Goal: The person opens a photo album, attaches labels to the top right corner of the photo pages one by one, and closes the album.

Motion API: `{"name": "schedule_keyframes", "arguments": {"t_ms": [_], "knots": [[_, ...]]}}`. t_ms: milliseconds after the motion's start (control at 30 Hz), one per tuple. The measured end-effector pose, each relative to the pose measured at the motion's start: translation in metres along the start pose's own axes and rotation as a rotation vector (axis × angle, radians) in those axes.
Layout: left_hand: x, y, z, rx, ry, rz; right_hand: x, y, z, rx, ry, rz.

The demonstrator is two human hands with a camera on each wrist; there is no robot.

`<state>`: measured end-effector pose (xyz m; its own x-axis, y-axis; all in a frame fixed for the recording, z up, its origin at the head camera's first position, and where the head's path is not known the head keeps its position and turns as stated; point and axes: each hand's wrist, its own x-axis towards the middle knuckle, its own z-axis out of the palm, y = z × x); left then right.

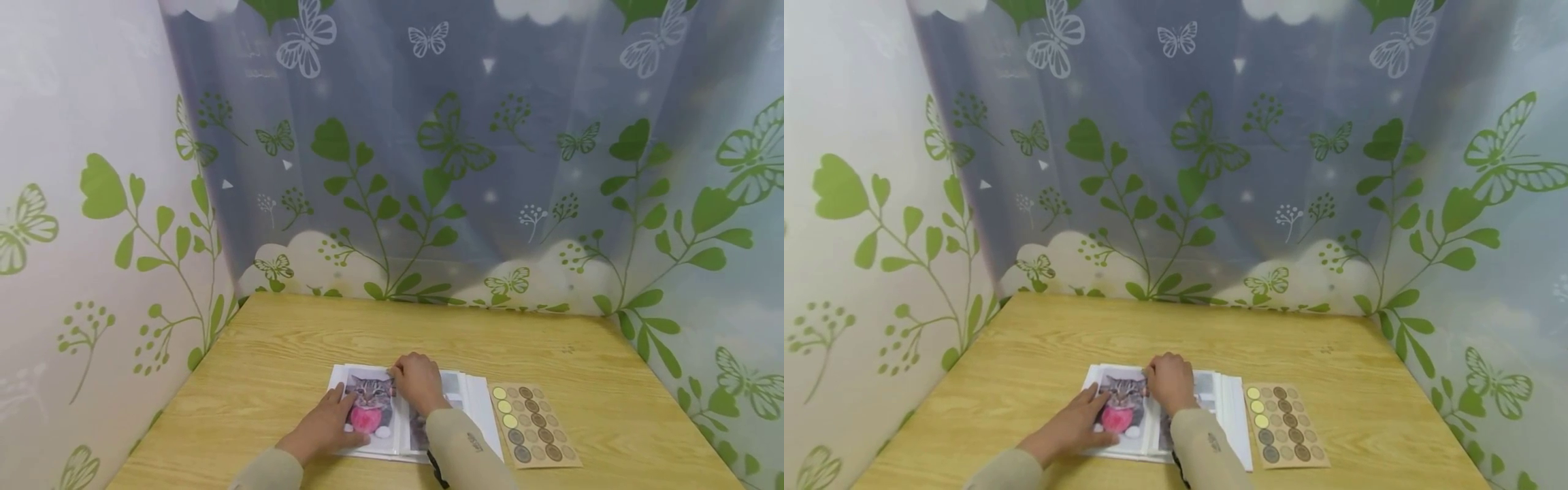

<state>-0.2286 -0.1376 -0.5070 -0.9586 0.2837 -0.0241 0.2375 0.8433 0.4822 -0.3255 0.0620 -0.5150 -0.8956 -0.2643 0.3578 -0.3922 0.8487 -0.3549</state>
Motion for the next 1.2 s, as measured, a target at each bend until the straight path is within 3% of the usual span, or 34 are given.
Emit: {"name": "schedule_keyframes", "arguments": {"t_ms": [500, 867, 1200], "knots": [[0.001, 0.002, 0.002, -0.002, -0.002, 0.0, -0.005, -0.008, -0.003, -0.09, -0.052, -0.056], [-0.001, 0.003, -0.001, -0.005, -0.003, -0.007, -0.009, -0.002, -0.001, -0.108, -0.088, -0.095], [-0.001, 0.001, -0.001, -0.021, 0.003, -0.008, -0.014, -0.004, -0.004, -0.182, -0.124, -0.185]]}}
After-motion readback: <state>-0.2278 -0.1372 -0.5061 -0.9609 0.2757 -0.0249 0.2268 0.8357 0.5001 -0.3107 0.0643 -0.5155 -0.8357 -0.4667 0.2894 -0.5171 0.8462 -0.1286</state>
